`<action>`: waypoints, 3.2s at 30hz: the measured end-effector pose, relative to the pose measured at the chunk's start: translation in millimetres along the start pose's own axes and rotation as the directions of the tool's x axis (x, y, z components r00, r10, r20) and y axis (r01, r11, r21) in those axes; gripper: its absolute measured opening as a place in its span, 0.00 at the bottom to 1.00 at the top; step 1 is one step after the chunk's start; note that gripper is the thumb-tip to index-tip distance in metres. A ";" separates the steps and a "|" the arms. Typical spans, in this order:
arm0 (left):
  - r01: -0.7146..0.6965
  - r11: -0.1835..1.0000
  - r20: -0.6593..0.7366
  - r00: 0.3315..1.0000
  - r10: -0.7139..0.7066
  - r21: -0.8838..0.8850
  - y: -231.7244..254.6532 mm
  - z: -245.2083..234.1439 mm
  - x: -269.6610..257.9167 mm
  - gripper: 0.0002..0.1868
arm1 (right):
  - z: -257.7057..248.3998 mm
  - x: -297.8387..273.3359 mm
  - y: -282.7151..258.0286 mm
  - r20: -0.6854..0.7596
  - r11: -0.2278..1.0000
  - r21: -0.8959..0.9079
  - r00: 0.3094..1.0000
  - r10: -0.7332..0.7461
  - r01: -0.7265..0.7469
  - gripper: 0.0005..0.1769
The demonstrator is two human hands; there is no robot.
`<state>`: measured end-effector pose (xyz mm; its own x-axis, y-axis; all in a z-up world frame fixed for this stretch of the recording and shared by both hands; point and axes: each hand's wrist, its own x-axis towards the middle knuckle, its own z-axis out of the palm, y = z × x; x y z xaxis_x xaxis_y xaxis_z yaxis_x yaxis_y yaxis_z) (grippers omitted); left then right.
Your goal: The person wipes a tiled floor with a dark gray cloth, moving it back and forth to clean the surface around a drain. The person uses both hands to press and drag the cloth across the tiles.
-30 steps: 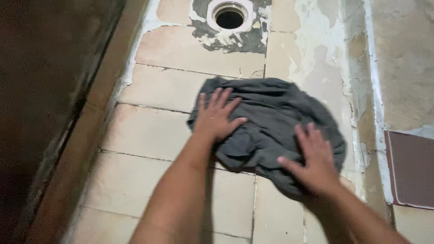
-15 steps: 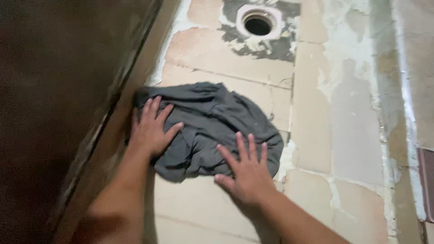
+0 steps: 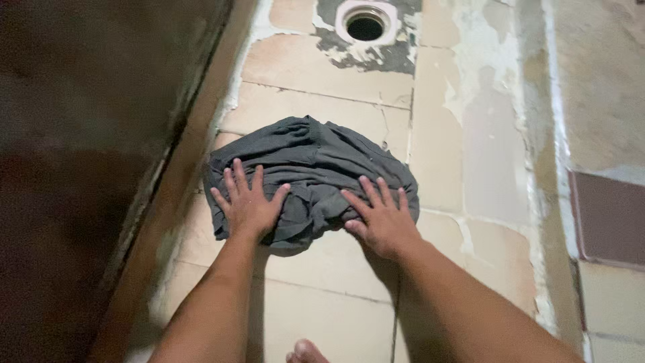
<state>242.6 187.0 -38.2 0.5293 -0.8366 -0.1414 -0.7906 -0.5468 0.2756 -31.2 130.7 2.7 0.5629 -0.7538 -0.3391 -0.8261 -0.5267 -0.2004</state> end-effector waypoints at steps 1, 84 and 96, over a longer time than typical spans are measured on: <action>-0.012 1.000 0.020 1.000 0.012 -0.002 9.4 1.5 -5.8 0.51 | 2.0 -9.4 8.7 -0.011 1.000 -0.011 1.000 0.015 -0.015 0.39; -0.418 0.906 0.385 0.848 0.364 0.063 240.2 5.3 -72.7 0.54 | -33.2 -58.7 148.8 0.082 0.894 0.000 0.891 0.447 -0.448 0.48; -0.481 0.876 0.424 0.801 0.423 0.035 205.3 9.7 -172.4 0.56 | 6.4 -170.5 104.3 0.143 0.884 -0.008 0.875 0.463 -0.467 0.49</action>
<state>-14.0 218.6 33.5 -0.0404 -0.9157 -0.3997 -0.9579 -0.0783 0.2761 -213.4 206.9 33.8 0.1056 -0.8469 -0.5212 -0.9931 -0.1168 -0.0114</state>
